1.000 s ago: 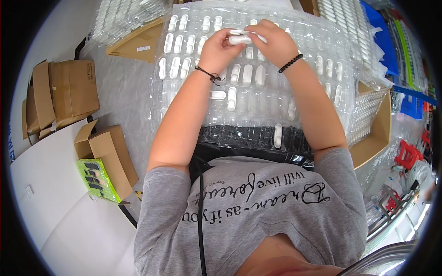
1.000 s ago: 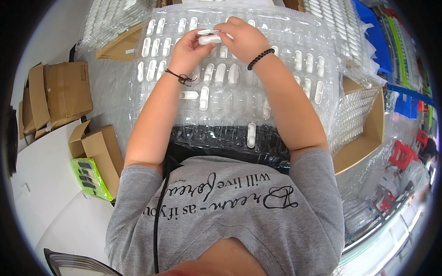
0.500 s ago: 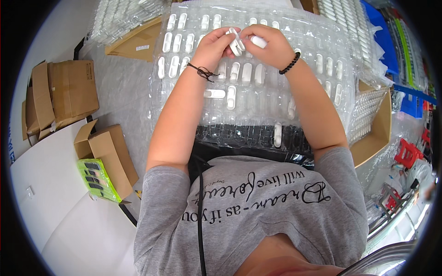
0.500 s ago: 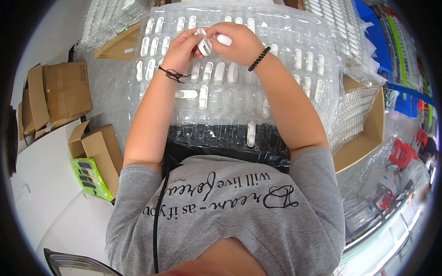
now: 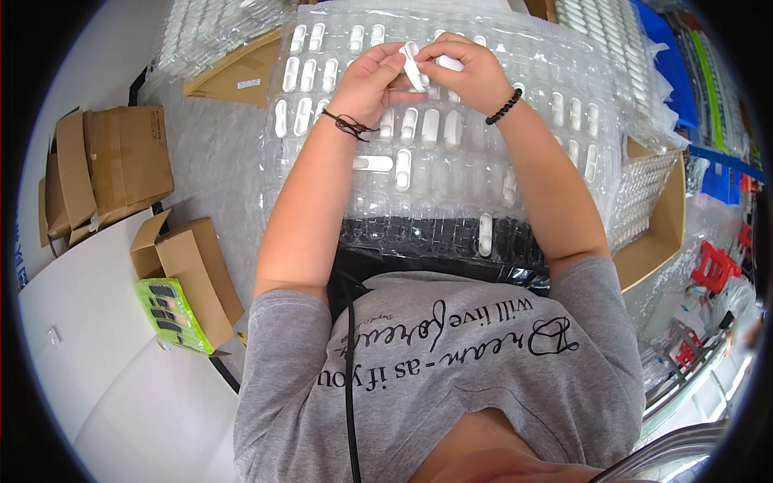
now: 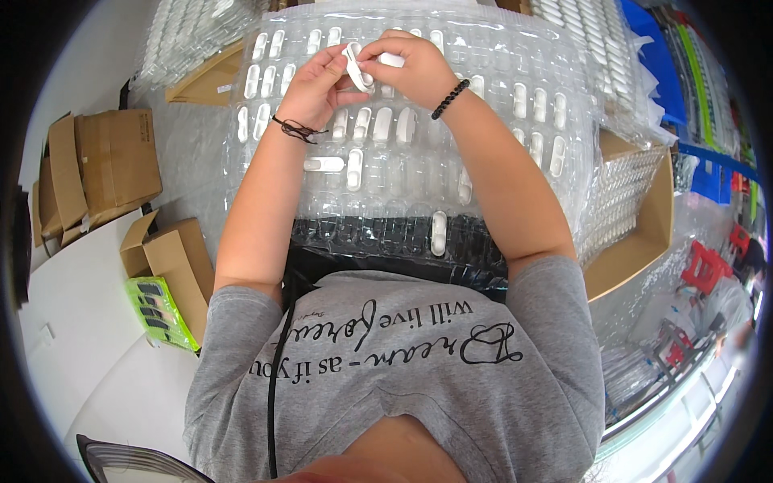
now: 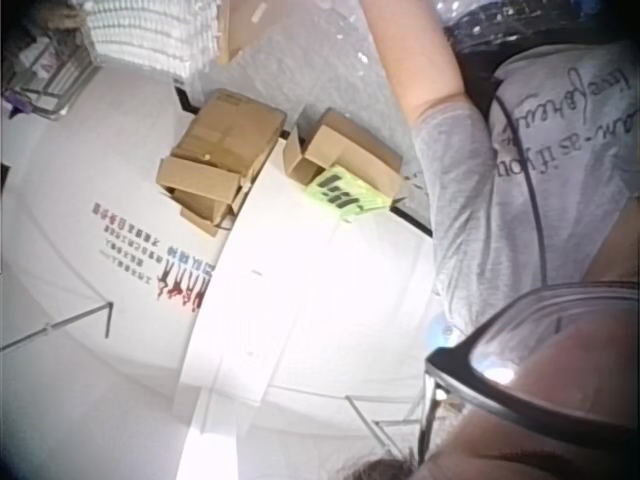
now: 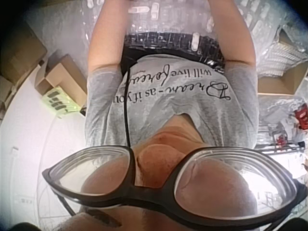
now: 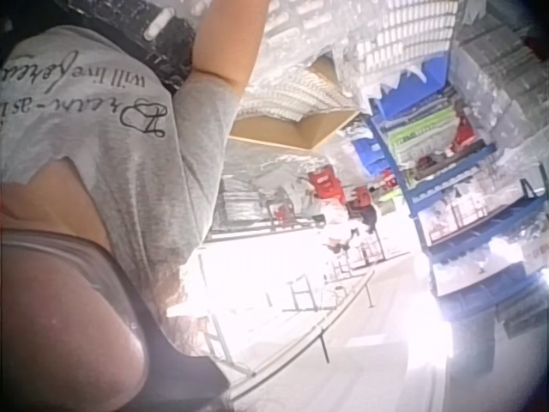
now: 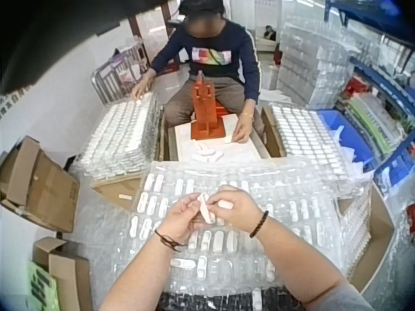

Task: The person places small white plastic components into a blister packaging tray by hand.

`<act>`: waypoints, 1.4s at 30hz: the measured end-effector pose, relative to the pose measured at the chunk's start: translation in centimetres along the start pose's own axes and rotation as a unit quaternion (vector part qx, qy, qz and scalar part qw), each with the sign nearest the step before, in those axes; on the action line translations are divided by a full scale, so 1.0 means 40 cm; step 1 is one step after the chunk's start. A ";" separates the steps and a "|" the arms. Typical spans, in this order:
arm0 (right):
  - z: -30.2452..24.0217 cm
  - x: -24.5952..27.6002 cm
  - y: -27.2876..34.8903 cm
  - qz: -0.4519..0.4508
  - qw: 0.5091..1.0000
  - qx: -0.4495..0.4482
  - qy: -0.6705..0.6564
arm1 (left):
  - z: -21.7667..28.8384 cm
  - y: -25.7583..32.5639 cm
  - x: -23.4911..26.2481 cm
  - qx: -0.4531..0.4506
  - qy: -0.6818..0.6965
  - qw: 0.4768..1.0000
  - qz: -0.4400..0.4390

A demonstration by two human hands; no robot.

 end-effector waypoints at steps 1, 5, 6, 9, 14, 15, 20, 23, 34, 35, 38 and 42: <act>0.003 -0.003 0.000 0.000 1.000 -0.001 0.000 | -0.001 0.001 0.003 0.000 0.000 1.000 0.000; 0.014 -0.012 0.003 0.000 1.000 0.013 0.006 | -0.003 0.000 0.006 -0.003 -0.012 1.000 0.009; 0.014 -0.013 0.003 0.005 1.000 0.017 -0.002 | -0.004 -0.001 0.007 -0.009 -0.008 1.000 0.003; 0.014 -0.016 0.000 0.008 0.998 0.044 0.035 | -0.002 -0.003 0.004 -0.013 -0.032 0.999 0.007; -0.005 -0.034 0.015 0.043 0.983 0.050 0.171 | 0.014 0.008 -0.016 -0.004 -0.012 1.000 0.006; -0.005 -0.035 0.016 0.051 0.975 0.061 0.210 | 0.016 0.009 -0.020 -0.012 -0.018 1.000 -0.004; 0.005 -0.030 0.010 0.078 0.977 0.090 0.174 | 0.008 0.004 -0.017 -0.007 -0.007 1.000 0.025; 0.009 -0.028 0.011 0.079 0.977 0.089 0.175 | 0.001 -0.003 -0.013 -0.011 -0.029 0.999 0.041; 0.014 -0.022 -0.001 0.031 0.993 0.096 0.065 | -0.003 -0.005 0.002 -0.022 0.022 1.000 -0.003; 0.012 -0.021 -0.003 0.029 0.992 0.104 0.064 | -0.002 -0.006 0.004 -0.018 0.030 0.999 -0.014; 0.017 -0.020 -0.001 0.017 0.993 0.104 0.053 | -0.004 -0.006 0.002 -0.006 0.041 0.999 -0.029; 0.013 -0.026 0.002 0.002 0.998 0.059 -0.018 | -0.007 -0.006 0.008 0.004 0.048 0.998 -0.044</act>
Point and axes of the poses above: each hand's wrist, its own y-axis away from the middle knuckle, its own x-axis out of the back of the hand, z = x × y, the point moved 2 cm from there along -y, towards the middle knuckle, and after that the axes turned 1 degree about -x, right-handed, at the moved point
